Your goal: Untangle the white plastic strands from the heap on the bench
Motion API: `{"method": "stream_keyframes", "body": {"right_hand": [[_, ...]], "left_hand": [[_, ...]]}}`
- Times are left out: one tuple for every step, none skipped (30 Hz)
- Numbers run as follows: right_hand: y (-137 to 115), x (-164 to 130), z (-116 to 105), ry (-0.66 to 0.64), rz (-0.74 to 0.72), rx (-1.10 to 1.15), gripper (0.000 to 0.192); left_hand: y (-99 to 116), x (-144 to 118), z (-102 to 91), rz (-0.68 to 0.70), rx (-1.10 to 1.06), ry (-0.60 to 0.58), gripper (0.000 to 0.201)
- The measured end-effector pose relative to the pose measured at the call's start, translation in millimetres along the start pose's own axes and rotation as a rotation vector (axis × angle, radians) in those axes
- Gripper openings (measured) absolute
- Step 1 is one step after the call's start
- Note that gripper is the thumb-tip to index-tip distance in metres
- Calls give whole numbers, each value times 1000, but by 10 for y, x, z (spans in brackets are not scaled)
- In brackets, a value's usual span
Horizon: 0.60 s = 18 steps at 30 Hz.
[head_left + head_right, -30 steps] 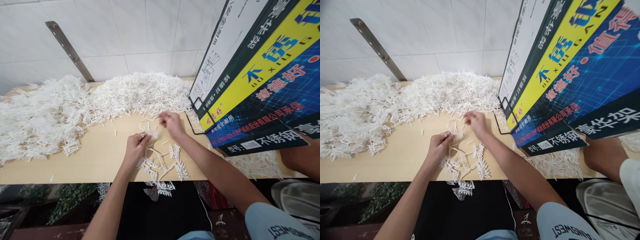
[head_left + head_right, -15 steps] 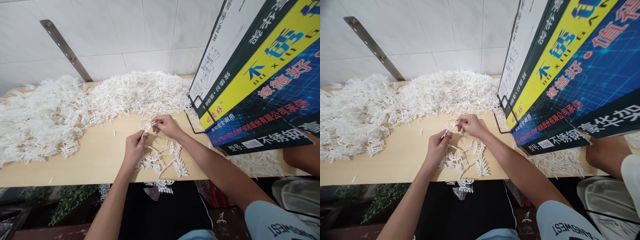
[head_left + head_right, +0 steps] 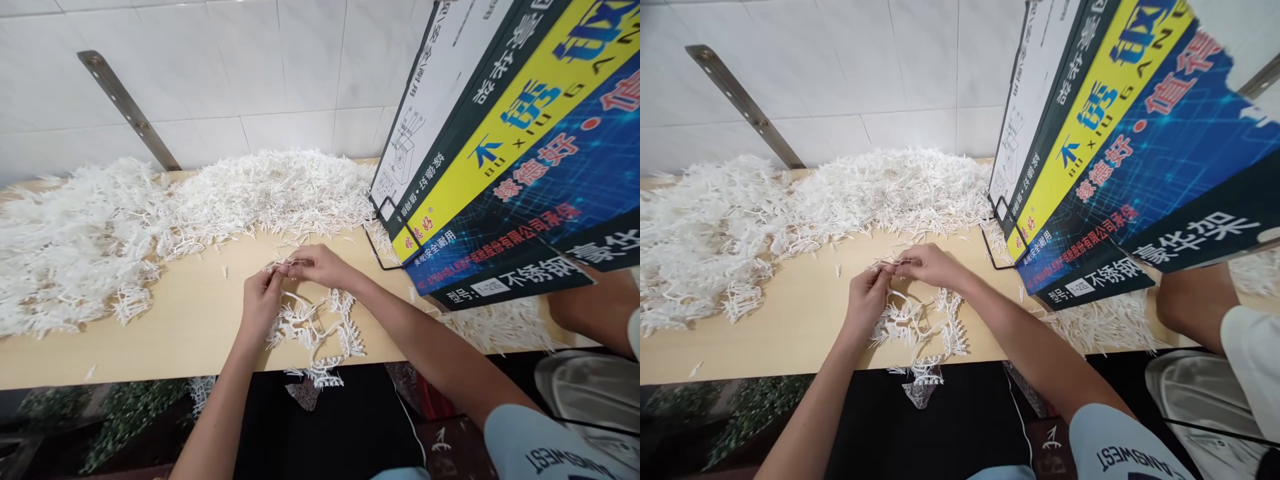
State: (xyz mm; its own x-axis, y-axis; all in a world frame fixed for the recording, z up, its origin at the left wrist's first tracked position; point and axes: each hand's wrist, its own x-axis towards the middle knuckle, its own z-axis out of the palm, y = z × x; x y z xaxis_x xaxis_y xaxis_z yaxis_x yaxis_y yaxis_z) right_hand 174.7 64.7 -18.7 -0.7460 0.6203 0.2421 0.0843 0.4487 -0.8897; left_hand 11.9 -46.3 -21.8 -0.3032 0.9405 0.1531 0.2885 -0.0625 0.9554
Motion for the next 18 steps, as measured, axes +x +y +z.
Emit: {"method": "stream_keyframes", "body": {"right_hand": [[13,4,-3,-6,50,58,27],[29,10,-9,3,94,115,30],[43,17,-16,29,124,149,30],[55,23,-19,72,139,151,29],[65,30,-20,126,140,126,28],[76,36,-19,187,135,89,27],[90,43,-17,258,129,53,26],[108,50,-16,336,129,35,27],[131,58,-19,419,140,46,28],[156,67,-24,498,157,80,30],[180,76,-31,563,173,125,32],[198,84,-38,601,185,169,33],[206,89,-42,611,182,200,31],[202,91,-44,589,161,209,26],[184,88,-43,546,125,200,21],[156,81,-41,485,79,184,25],[120,69,-39,410,35,176,35],[81,54,-40,321,-2,173,44]], "left_hand": [[5,-3,0,10,12,-5,38],[11,-8,1,14,29,-6,37],[19,-15,1,16,50,-1,38],[27,-23,1,19,71,4,38],[37,-31,0,25,89,9,38],[45,-40,-1,29,103,10,37],[52,-49,-5,31,109,13,37],[56,-58,-11,31,100,26,36],[57,-66,-19,26,78,50,35],[54,-73,-28,17,44,87,35],[48,-78,-37,4,8,131,35],[40,-81,-44,-8,-22,168,35],[30,-80,-49,-16,-40,189,36],[20,-77,-50,-22,-45,187,36],[10,-71,-48,-26,-45,172,36],[2,-63,-43,-30,-47,152,36],[-4,-54,-37,-36,-52,133,36],[-7,-44,-31,-43,-59,121,36]]}}
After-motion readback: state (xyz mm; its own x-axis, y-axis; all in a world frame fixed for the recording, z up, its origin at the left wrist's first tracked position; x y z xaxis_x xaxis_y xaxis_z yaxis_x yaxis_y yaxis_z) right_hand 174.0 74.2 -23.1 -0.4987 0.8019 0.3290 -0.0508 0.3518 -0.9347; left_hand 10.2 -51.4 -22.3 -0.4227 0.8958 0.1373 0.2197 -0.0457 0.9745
